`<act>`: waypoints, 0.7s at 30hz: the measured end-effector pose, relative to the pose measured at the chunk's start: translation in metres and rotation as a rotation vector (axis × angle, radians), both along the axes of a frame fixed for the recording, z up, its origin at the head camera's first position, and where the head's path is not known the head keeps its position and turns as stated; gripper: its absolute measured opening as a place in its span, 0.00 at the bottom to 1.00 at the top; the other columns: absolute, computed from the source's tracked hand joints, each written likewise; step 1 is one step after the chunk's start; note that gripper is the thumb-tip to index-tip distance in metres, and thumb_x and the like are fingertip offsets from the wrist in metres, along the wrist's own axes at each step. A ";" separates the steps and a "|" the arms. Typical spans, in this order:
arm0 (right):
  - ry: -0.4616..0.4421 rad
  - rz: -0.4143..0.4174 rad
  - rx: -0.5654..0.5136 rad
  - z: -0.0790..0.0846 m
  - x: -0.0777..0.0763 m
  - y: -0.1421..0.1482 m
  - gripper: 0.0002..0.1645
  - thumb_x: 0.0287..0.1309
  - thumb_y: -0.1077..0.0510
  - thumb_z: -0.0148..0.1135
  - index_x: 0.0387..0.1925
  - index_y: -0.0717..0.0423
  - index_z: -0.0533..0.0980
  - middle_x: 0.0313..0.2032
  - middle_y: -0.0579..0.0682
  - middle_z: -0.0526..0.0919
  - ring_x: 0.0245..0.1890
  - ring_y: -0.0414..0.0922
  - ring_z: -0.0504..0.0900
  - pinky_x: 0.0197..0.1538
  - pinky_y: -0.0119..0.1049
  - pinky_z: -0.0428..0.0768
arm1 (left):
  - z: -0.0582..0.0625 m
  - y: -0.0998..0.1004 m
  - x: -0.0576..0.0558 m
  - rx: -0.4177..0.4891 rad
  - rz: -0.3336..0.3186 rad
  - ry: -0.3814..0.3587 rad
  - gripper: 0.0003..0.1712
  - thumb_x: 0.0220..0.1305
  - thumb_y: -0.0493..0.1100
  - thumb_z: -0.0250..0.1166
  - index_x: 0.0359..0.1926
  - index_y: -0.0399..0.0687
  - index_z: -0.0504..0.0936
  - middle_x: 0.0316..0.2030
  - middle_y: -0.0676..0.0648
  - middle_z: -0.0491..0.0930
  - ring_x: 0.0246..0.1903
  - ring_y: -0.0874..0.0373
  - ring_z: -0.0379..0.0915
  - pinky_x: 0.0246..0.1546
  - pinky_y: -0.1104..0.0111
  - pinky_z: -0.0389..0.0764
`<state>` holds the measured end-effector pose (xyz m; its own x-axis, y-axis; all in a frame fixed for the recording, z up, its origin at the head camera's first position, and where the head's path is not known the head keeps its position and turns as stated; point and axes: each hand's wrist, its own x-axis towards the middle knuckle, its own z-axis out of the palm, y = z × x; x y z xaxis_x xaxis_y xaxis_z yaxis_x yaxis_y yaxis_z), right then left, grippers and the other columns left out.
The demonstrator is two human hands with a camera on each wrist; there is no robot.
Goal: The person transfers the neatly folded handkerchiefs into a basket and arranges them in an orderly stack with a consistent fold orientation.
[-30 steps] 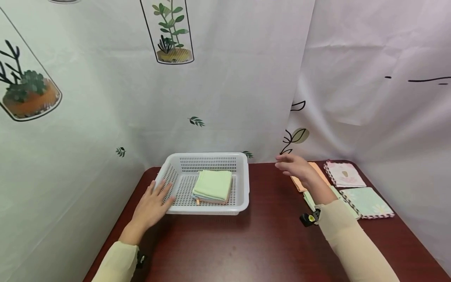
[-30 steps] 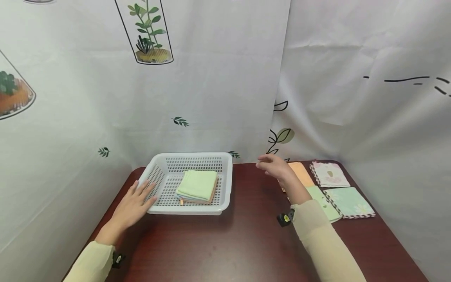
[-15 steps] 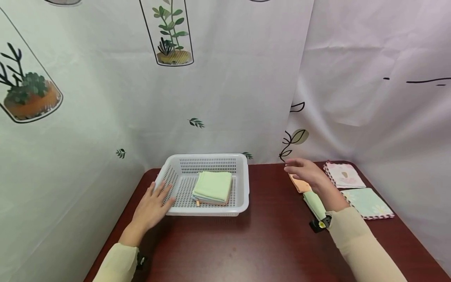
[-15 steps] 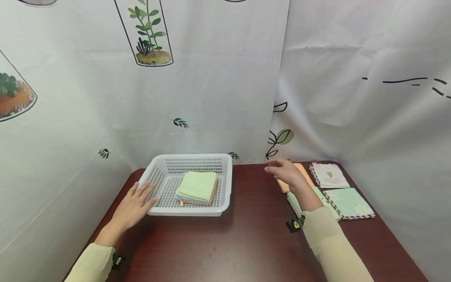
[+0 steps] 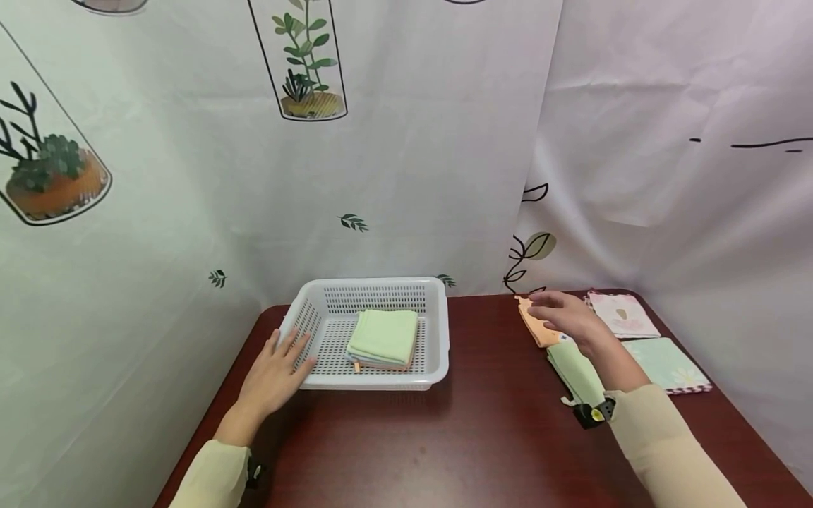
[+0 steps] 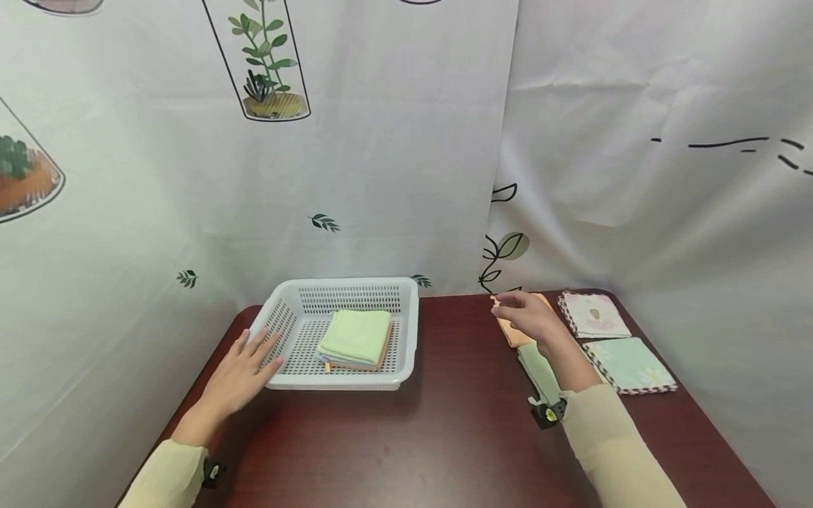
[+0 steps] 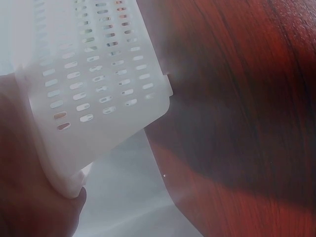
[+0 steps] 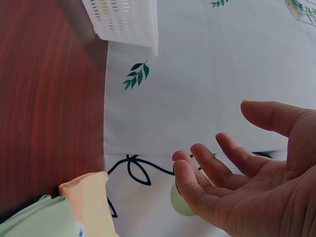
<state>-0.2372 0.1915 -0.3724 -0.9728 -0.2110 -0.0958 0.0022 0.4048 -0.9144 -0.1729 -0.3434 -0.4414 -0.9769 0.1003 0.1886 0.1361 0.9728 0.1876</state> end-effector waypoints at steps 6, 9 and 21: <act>0.020 -0.004 0.016 -0.006 0.005 0.011 0.34 0.72 0.52 0.58 0.69 0.70 0.65 0.67 0.70 0.69 0.66 0.63 0.70 0.67 0.54 0.73 | -0.001 -0.001 -0.001 -0.002 -0.011 0.006 0.37 0.75 0.58 0.54 0.75 0.43 0.65 0.76 0.33 0.57 0.76 0.29 0.39 0.74 0.38 0.44; 0.018 -0.003 0.029 -0.009 0.007 0.016 0.35 0.73 0.51 0.58 0.69 0.70 0.64 0.66 0.70 0.70 0.66 0.64 0.70 0.67 0.55 0.73 | -0.001 -0.001 -0.002 -0.003 -0.013 0.005 0.37 0.75 0.58 0.54 0.75 0.43 0.65 0.76 0.33 0.57 0.76 0.29 0.39 0.74 0.38 0.44; 0.002 -0.017 0.064 -0.022 0.015 0.032 0.34 0.73 0.52 0.57 0.68 0.73 0.64 0.64 0.72 0.71 0.63 0.61 0.73 0.66 0.56 0.73 | -0.002 -0.002 -0.002 0.002 -0.013 0.012 0.38 0.75 0.60 0.52 0.75 0.42 0.65 0.76 0.33 0.57 0.76 0.28 0.39 0.74 0.38 0.44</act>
